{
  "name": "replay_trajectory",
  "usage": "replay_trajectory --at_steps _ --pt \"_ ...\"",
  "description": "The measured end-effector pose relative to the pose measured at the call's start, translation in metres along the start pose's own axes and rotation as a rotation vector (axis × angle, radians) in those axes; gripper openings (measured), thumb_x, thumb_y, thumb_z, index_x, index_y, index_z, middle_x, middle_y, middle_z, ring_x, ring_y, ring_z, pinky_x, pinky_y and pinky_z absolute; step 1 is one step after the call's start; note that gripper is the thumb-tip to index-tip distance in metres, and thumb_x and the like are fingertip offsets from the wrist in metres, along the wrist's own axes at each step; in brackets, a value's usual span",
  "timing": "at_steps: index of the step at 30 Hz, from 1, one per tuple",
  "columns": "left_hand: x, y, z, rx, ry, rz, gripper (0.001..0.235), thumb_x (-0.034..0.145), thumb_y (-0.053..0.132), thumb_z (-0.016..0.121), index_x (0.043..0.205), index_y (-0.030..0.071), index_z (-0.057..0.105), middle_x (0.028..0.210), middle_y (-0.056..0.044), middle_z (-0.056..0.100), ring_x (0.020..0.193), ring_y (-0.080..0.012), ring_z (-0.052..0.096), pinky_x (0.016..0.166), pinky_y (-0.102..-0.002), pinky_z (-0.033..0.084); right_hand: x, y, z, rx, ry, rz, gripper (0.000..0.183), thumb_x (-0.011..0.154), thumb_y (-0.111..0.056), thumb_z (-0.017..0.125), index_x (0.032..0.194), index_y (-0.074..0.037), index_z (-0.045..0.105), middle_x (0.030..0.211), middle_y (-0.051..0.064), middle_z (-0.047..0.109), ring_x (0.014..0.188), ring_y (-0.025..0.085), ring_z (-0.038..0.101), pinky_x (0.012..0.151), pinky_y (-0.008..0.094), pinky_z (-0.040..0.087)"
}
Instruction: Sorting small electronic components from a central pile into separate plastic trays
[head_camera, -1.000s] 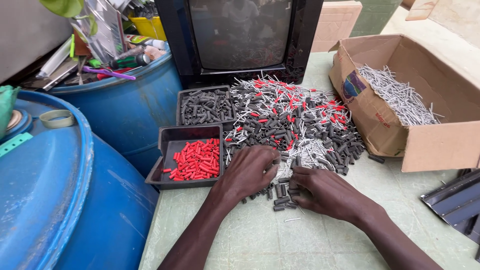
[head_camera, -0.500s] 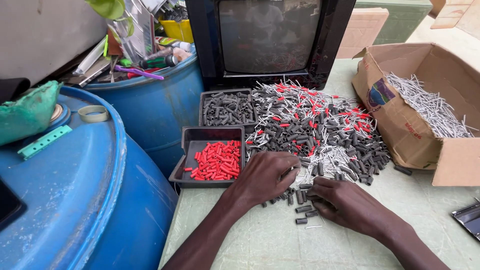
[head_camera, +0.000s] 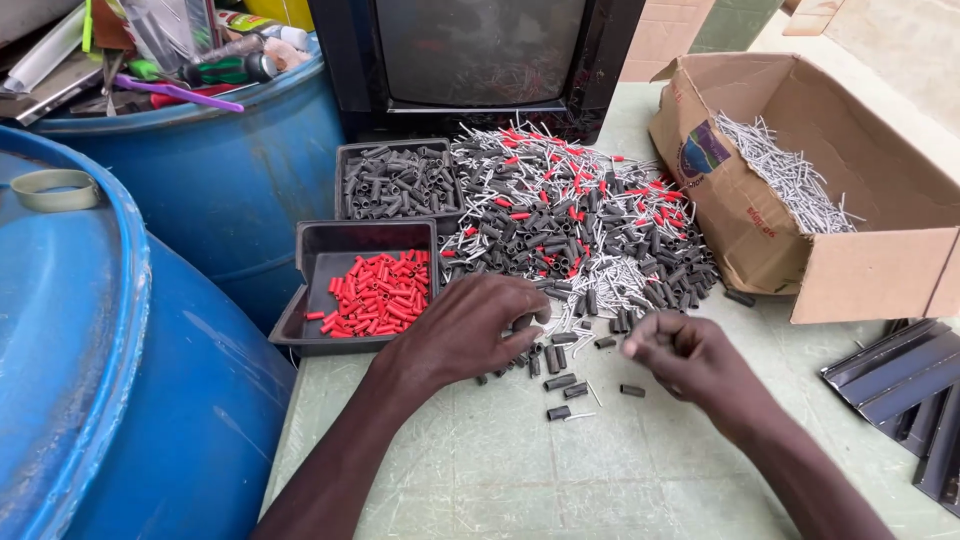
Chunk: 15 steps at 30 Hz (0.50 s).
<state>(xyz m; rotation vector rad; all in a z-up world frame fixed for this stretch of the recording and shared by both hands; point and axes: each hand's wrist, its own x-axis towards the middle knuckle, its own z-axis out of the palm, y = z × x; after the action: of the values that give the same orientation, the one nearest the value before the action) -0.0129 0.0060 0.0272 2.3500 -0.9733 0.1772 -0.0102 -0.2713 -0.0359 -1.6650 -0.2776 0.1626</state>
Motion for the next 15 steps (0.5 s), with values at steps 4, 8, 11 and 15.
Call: replay_trajectory --at_steps 4,8,11,15 --pt "-0.001 -0.024 0.022 0.180 0.029 0.080 0.003 0.086 0.015 0.060 0.087 0.012 0.061 0.087 -0.003 0.068 0.081 -0.0292 0.063 0.069 -0.047 0.045 -0.025 -0.009 0.037 -0.357 -0.217 -0.027 0.018 0.088 -0.023 0.076 0.077 -0.010 0.077 0.055 -0.007 0.040 0.051 0.005 0.034 0.047 0.025 0.024" --pt "-0.001 -0.030 0.028 0.164 -0.042 0.047 0.007 0.082 0.014 0.059 0.088 0.015 0.061 0.086 -0.003 0.067 0.081 -0.0292 0.060 0.070 -0.046 0.043 -0.028 -0.004 0.058 -0.918 -0.265 -0.241 0.023 0.090 -0.041 0.064 0.103 -0.022 0.068 0.074 0.003 0.076 0.057 0.026 0.063 0.056 0.036 0.046" --pt "-0.001 -0.026 0.031 0.102 -0.090 0.038 0.010 0.079 0.015 0.064 0.089 0.018 0.065 0.084 -0.001 0.067 0.082 -0.0248 0.061 0.071 -0.042 0.045 -0.029 -0.006 0.050 -0.665 -0.177 -0.182 0.018 0.090 -0.032 0.068 0.092 -0.014 0.069 0.072 0.003 0.067 0.063 0.022 0.055 0.054 0.033 0.037" --pt "-0.001 -0.019 0.044 0.169 -0.185 0.012 0.022 0.080 0.034 0.077 0.079 0.022 0.058 0.078 0.002 0.061 0.082 -0.0235 0.058 0.070 -0.042 0.043 -0.026 -0.010 0.029 0.398 0.018 -0.020 0.011 0.097 -0.014 0.054 0.100 -0.005 0.056 0.057 0.006 0.039 0.046 0.011 0.029 0.036 0.022 0.020"
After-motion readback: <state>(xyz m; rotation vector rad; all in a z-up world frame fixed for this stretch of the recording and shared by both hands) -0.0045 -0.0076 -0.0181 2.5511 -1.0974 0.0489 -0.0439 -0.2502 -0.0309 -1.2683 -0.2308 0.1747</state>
